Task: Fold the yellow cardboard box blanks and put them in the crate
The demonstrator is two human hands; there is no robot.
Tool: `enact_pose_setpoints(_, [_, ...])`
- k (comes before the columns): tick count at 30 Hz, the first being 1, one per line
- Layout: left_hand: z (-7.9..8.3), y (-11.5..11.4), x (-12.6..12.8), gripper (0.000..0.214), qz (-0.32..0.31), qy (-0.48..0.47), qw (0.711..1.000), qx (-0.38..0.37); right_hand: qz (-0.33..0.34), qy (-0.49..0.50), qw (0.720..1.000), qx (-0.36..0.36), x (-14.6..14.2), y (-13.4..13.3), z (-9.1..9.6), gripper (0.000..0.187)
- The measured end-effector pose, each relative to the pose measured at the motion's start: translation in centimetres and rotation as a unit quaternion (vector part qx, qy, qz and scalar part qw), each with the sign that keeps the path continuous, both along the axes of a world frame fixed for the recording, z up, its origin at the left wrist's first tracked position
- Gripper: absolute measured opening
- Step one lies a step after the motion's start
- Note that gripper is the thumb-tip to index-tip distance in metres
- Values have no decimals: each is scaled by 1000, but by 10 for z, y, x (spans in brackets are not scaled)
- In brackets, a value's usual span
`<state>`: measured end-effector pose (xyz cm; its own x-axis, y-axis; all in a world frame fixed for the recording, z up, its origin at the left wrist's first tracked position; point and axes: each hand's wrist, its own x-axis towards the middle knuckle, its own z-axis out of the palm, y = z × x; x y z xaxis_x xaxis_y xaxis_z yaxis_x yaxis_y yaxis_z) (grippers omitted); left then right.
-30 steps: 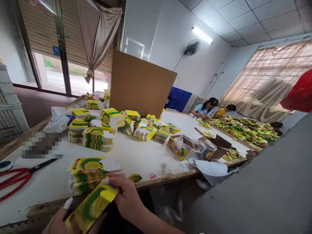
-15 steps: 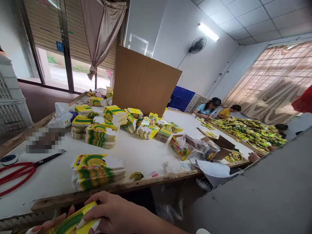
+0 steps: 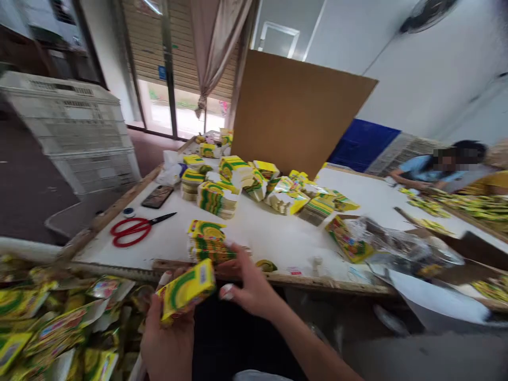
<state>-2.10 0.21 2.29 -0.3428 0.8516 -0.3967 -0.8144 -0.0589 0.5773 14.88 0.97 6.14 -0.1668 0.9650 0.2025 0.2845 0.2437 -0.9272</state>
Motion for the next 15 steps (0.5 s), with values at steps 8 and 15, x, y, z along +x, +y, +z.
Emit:
enact_pose_setpoints(8, [28,-3,-26,87,126,-67,986,88,-152,-168,972,69,28,63,-6,32])
enact_pose_setpoints(15, [19,2,-2,40,22,-97,995,-10,-140,-252,957,35,2,86,-14,38])
